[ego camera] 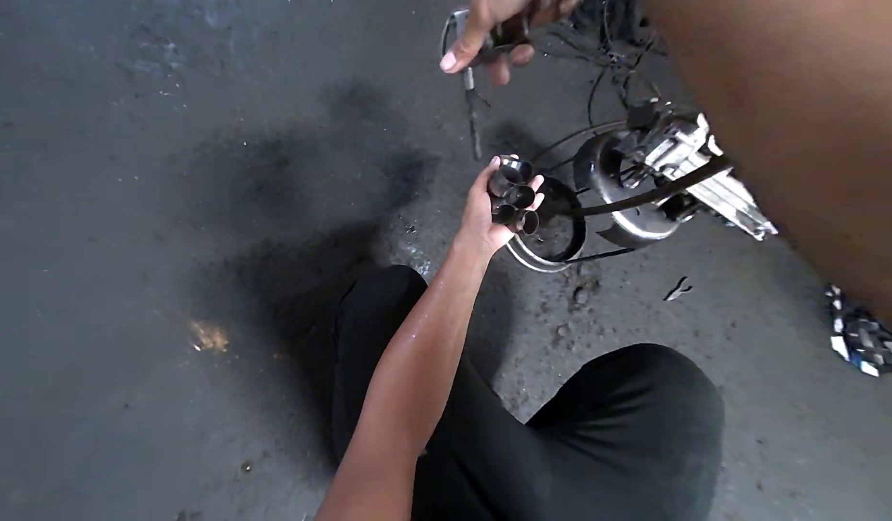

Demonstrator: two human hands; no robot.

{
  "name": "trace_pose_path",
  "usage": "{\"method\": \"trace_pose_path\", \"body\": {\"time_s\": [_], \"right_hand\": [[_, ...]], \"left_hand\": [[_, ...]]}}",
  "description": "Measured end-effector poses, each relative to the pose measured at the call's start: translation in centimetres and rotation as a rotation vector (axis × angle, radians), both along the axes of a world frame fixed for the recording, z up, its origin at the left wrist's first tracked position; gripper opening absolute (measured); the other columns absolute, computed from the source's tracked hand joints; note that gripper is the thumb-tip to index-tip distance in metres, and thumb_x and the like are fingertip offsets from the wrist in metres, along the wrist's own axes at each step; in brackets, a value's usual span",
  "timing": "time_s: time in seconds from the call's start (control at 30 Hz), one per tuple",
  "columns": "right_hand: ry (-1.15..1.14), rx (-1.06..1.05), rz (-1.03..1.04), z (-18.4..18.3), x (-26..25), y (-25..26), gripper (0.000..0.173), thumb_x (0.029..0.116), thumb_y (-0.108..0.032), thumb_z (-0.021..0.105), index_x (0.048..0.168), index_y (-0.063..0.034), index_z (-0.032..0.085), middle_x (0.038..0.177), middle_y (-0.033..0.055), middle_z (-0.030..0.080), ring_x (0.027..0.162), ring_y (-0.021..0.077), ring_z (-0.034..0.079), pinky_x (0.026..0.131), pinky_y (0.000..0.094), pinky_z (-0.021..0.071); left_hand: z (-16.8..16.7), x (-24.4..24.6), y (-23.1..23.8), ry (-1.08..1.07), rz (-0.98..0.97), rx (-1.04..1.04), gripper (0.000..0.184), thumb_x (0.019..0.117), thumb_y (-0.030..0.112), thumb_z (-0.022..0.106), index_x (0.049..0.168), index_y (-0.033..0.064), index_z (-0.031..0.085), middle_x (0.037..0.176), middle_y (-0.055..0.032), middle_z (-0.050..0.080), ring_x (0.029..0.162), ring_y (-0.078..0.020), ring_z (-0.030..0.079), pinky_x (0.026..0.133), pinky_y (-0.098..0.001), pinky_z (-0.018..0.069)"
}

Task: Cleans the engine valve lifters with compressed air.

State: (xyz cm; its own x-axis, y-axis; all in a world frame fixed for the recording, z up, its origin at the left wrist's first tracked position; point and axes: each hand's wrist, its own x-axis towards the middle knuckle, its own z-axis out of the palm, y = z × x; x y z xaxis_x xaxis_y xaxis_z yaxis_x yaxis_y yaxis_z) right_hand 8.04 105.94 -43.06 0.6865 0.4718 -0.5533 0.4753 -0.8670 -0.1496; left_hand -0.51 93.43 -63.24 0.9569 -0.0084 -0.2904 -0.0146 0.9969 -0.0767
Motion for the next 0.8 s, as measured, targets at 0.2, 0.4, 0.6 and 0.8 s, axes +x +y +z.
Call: {"method": "trace_pose_path", "body": {"time_s": [0.2,0.4,0.6,0.8], "right_hand": [[-0.060,-0.161,0.288,5.3,-4.2,-5.3,0.042,0.0964,-0.051,0.065,0.094,-0.0097,0.065,0.066,0.0015,0.063,0.050,0.0114,0.049,0.049,0.0301,0.0387],[0.054,-0.053,0.527,6.3,-8.3,-12.0,0.043,0.0950,-0.059,0.062,0.077,-0.0208,0.068,0.054,-0.0047,0.058,0.044,0.0086,0.055,0.041,0.0311,0.0478],[0.108,0.432,0.793,3.7,-13.3,-20.2,0.050,0.0997,-0.065,0.048,0.080,-0.0235,0.066,0.059,-0.0129,0.049,0.050,-0.0005,0.048,0.043,0.0239,0.0372],[-0.169,0.325,0.702,1.7,-13.9,-24.0,0.059,0.0997,-0.069,0.040,0.082,-0.0199,0.068,0.056,-0.0059,0.051,0.050,0.0119,0.054,0.045,0.0352,0.0411]], "left_hand": [[-0.3,0.4,1.2,0.064,0.044,-0.028,0.043,0.1061,0.050,0.038,0.125,0.0165,0.057,0.108,-0.0115,0.067,0.093,-0.0266,0.070,0.077,-0.0415,0.0601],[-0.5,-1.1,1.9,-0.055,0.193,0.113,0.042,0.1072,0.048,0.034,0.099,0.0203,0.064,0.077,0.0032,0.065,0.067,-0.0065,0.064,0.060,-0.0244,0.0548],[-1.1,0.7,3.1,0.086,0.113,-0.053,0.037,0.1033,0.049,0.046,0.121,0.0179,0.057,0.107,-0.0108,0.067,0.095,-0.0261,0.069,0.078,-0.0404,0.0594],[-0.6,0.3,2.3,0.119,0.094,0.061,0.034,0.1042,0.051,0.042,0.117,0.0231,0.056,0.106,-0.0046,0.066,0.093,-0.0199,0.069,0.075,-0.0335,0.0594]]}}
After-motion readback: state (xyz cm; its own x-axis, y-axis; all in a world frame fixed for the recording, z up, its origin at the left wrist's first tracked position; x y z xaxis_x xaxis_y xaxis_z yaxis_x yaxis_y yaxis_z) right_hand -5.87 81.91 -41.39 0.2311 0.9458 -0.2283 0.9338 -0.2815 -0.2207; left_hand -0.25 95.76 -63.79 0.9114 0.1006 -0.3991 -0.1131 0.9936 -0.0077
